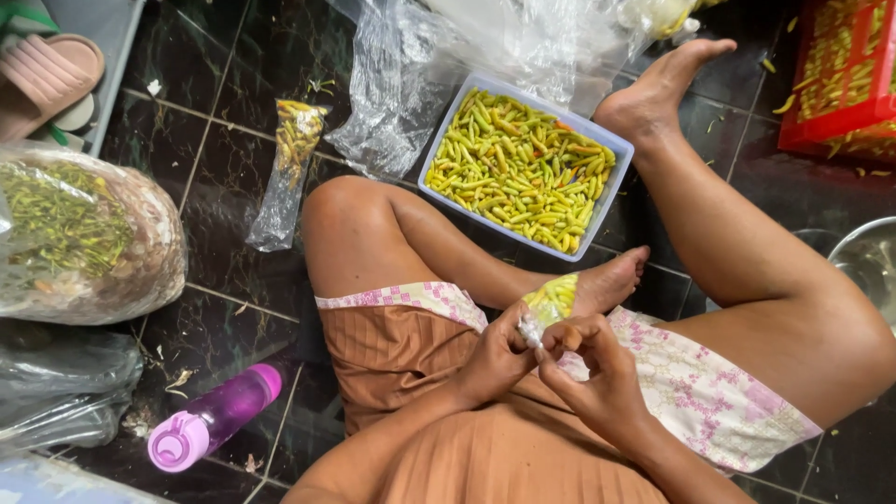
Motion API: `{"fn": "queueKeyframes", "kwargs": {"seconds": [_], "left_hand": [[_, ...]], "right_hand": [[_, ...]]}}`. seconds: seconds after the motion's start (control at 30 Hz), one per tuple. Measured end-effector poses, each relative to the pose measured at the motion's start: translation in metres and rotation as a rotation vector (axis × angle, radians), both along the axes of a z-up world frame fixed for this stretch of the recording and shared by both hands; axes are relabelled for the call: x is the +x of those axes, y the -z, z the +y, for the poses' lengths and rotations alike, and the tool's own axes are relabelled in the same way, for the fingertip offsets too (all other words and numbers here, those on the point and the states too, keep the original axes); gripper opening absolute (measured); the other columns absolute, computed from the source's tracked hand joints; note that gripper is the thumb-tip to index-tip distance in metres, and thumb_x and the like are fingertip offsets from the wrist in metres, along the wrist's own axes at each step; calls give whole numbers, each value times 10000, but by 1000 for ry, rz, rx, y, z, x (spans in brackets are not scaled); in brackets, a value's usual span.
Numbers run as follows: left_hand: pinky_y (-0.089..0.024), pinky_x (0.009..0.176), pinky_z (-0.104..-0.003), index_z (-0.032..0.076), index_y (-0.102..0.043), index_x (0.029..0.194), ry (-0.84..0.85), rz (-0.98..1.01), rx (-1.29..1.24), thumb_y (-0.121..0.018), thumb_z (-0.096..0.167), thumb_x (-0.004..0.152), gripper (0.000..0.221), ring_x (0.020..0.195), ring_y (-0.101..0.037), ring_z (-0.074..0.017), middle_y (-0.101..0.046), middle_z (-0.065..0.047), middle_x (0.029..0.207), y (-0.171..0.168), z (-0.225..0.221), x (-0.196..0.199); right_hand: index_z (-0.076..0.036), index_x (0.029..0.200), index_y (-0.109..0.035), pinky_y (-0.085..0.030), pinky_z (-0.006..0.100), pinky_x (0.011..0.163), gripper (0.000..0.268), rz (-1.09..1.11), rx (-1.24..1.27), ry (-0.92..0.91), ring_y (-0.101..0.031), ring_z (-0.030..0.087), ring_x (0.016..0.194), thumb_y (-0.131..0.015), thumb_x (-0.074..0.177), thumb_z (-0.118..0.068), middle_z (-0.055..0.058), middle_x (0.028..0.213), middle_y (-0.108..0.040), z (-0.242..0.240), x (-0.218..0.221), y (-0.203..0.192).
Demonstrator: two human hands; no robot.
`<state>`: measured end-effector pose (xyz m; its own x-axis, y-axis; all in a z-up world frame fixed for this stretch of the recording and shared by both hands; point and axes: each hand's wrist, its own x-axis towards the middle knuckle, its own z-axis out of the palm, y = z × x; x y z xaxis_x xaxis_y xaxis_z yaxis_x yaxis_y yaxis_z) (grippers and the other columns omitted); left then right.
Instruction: Packing small green chilies into individual plastic bags and tying them shut.
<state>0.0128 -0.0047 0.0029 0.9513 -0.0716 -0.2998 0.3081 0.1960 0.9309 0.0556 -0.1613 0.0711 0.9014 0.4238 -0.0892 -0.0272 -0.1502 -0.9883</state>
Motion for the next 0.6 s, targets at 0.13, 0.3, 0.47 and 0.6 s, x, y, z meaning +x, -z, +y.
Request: {"fn": "queueKeyframes", "kwargs": {"seconds": [0.13, 0.3, 0.47, 0.6], "left_hand": [[-349, 500, -151, 0, -503, 1438, 16, -10, -203, -668, -4, 899, 564, 611, -457, 28, -612, 40, 821, 13, -1, -1], [-237, 452, -178, 41, -557, 1266, 46, 53, -195, -683, 107, 968, 330, 514, -352, 23, -525, 82, 631, 7, 3, 2], [-270, 467, -170, 46, -237, 1585, 47, -47, -14, -612, 42, 961, 727, 453, -355, -24, -481, 70, 542, -10, 17, 9], [-243, 461, -190, 38, -114, 1657, -4, -24, -76, -586, 36, 977, 828, 468, -310, -41, -464, 48, 531, -17, 28, 17]], "right_hand": [[-93, 952, -456, -569, 252, 787, 356, 93, 15, -8, -643, 123, 832, -717, 810, 104, 61, 953, -661, 0, 2, -9], [-96, 978, -412, -570, 262, 779, 369, 113, 63, 15, -648, 135, 862, -687, 842, 109, 78, 968, -647, -2, 8, 4], [-110, 1058, -384, -540, 232, 784, 380, 63, 128, 99, -625, 130, 905, -645, 890, 108, 89, 1069, -608, -41, 47, 6], [-125, 1243, -343, -572, 265, 904, 452, -165, -73, 295, -597, 154, 952, -672, 1010, 80, 74, 1141, -545, -80, 95, -25]]}}
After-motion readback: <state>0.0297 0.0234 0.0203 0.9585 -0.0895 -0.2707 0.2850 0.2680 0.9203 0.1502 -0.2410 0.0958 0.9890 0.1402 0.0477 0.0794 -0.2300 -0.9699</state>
